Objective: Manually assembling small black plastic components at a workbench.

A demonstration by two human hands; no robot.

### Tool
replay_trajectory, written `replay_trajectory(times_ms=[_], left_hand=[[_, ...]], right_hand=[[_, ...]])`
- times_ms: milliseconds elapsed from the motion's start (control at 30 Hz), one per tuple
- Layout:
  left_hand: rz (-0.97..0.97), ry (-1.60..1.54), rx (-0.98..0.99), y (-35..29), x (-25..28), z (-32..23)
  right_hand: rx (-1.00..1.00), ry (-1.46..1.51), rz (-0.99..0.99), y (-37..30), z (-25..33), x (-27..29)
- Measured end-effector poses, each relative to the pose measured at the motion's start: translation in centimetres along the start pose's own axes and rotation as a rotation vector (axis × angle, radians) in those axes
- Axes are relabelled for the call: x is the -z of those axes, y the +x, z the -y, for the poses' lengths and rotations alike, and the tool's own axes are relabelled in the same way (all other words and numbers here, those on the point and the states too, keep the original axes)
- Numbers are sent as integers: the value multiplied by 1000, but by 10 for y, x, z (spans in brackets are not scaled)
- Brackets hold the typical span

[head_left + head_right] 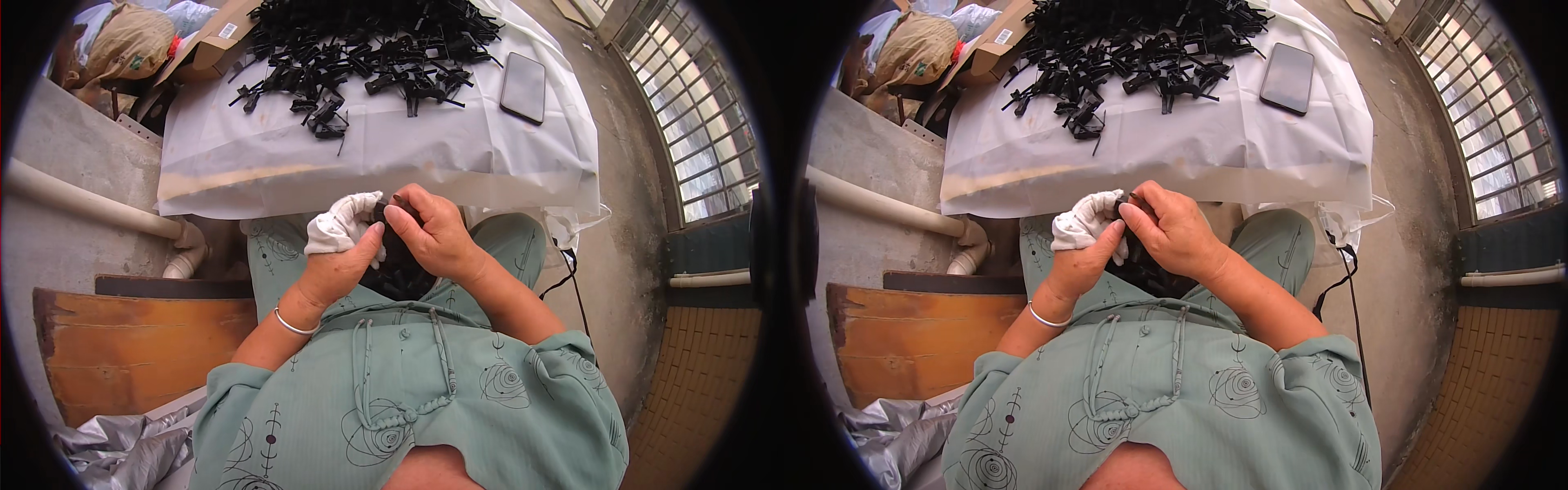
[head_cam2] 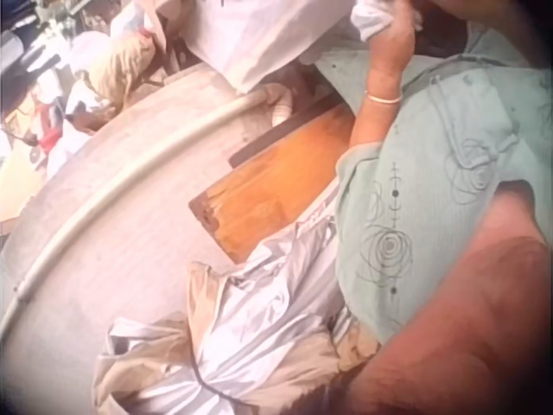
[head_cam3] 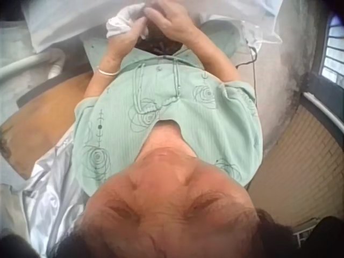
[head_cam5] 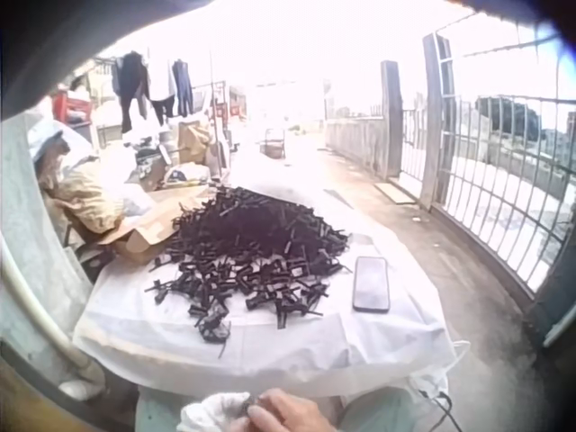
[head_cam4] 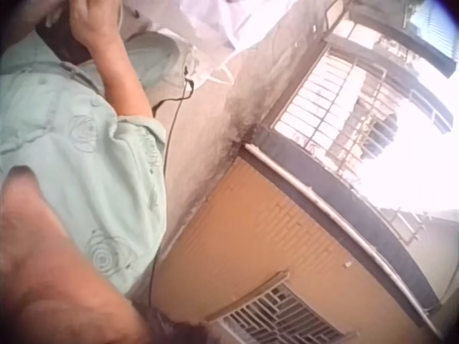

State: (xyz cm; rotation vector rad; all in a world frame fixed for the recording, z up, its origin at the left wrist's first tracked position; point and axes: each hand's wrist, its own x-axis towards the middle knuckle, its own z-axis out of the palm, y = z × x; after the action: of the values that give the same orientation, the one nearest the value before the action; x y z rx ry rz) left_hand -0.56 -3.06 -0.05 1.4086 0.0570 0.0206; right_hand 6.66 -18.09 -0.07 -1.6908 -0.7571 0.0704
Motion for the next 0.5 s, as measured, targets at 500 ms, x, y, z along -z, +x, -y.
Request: replay_trajectory(times_ms=[500], left_hand=[[-161,600,-212,4,-6,-8]], right_hand=[[-145,224,166,-1,-11,-8]])
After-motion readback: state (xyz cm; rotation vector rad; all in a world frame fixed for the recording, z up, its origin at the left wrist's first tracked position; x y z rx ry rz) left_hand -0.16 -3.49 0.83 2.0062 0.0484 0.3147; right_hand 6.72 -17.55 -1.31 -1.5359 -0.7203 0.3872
